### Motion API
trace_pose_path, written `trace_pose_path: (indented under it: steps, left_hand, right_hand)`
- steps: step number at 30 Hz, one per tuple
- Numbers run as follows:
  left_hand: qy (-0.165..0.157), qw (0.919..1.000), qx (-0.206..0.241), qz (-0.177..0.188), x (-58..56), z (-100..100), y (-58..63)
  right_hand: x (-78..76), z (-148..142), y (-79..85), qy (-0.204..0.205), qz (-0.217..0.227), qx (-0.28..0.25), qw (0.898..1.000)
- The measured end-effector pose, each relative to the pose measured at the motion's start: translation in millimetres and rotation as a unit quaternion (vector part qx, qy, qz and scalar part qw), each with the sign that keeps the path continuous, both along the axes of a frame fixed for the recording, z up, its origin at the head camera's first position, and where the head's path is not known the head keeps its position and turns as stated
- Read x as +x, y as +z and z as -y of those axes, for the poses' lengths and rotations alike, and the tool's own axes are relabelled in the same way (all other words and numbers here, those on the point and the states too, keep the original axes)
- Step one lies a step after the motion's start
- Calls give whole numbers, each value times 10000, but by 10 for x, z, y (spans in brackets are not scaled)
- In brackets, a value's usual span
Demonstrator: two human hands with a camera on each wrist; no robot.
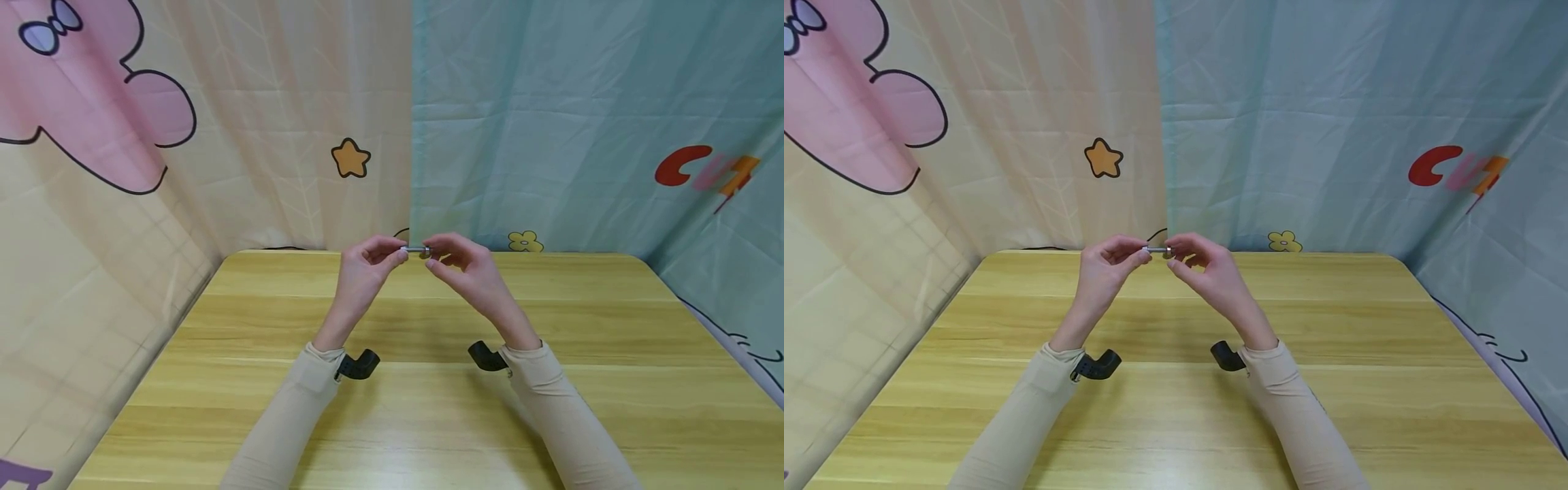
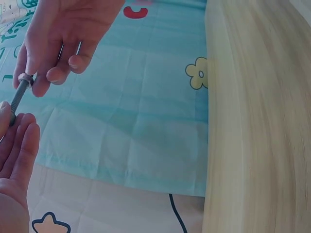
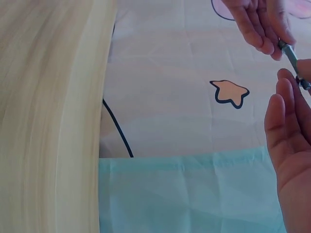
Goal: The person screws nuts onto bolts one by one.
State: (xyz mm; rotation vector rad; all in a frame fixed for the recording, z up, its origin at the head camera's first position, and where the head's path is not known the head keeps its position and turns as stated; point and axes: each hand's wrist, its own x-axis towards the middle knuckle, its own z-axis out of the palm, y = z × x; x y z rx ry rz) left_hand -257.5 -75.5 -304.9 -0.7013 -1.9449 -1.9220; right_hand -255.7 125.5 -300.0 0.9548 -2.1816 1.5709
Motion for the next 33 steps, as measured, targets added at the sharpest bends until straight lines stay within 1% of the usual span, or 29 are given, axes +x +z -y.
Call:
trace_pose_path:
  steps: [5,8,10,16,18,21,24,27,30,33]
  left_hand:
    - [-38,10000,27,-29,4,-6,11]
    - [-99,9999,67,-40,6,-8,18]
    - [-93,9999,65,-33,8,-5,21]
    - [-44,10000,-45,-15,26,-10,30]
    - [-68,10000,-46,-2,30,-12,29]
    - [-75,10000,-49,-8,35,-11,31]
    - [-61,10000,-61,-34,27,-8,28]
    - [-34,9999,-91,-39,-39,2,-29]
    - [-50,10000,-47,-50,-127,12,-113]
    - [-65,9999,9,-80,-181,23,-169]
  right_hand:
    - [-27,2,-10,47,2,-61,10000]
    - [-33,2,-8,88,131,-126,9998]
    - [-31,6,-3,38,221,-96,9997]
    - [-174,-17,-152,-285,448,67,9986]
    - [-217,-30,-200,-314,533,35,9981]
    - [-240,-38,-222,-293,597,-31,9978]
    - [-247,-43,-230,-300,565,-84,9979]
    - [-237,-49,-223,-404,473,-96,9980]
    - [-207,-44,-196,-461,241,-36,9986]
    - [-113,-13,-107,-353,-49,28,9994]
